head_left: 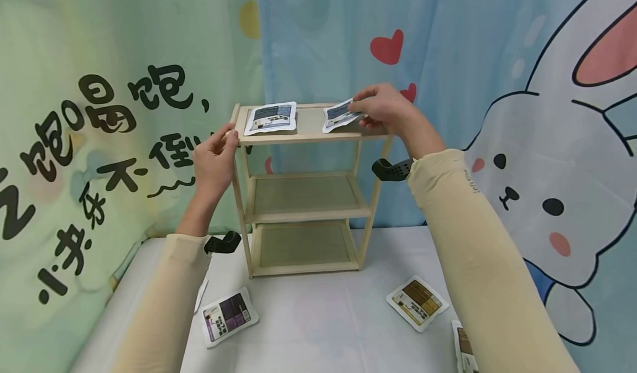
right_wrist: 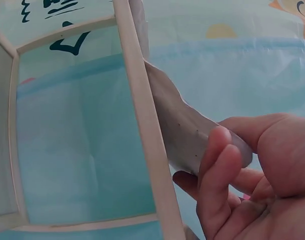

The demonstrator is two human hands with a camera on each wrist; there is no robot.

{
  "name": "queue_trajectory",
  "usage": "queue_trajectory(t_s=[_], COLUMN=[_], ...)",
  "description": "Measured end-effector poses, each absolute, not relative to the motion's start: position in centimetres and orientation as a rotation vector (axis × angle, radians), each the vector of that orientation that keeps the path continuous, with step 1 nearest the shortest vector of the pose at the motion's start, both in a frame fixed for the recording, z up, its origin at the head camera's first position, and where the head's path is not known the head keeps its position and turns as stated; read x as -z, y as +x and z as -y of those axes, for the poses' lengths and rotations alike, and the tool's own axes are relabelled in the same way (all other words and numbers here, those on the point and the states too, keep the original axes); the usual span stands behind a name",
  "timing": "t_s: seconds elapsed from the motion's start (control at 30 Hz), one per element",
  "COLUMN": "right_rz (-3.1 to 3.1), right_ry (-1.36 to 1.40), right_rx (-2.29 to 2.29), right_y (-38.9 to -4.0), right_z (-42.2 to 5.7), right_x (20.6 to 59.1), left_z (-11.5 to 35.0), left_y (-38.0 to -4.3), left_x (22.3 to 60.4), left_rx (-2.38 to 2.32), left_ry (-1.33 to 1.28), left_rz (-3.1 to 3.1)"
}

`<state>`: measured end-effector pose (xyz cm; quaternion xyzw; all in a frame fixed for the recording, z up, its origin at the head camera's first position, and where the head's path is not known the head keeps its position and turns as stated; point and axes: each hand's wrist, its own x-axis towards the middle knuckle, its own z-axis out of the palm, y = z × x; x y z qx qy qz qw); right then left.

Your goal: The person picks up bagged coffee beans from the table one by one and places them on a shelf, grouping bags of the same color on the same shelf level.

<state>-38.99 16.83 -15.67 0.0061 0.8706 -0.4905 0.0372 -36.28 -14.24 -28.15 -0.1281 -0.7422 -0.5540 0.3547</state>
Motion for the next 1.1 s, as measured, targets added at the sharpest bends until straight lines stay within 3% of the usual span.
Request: queue_trajectory(t_s=[0.67, 1.1], right_rz=[-2.727, -2.83], right_ry=[-0.01, -0.164], right_rx=[1.514, 1.537], right_y=[-37.6, -34.5], right_z=[-19.1, -20.7], right_x=[15.4, 16.2], left_z=[14.2, 14.3], left_y=[-36.1, -36.0], left_x=[28.0, 28.1], left_rx=[1.435, 1.447], left_ry=[-0.329, -0.335], left_rz=[1.925, 1.927])
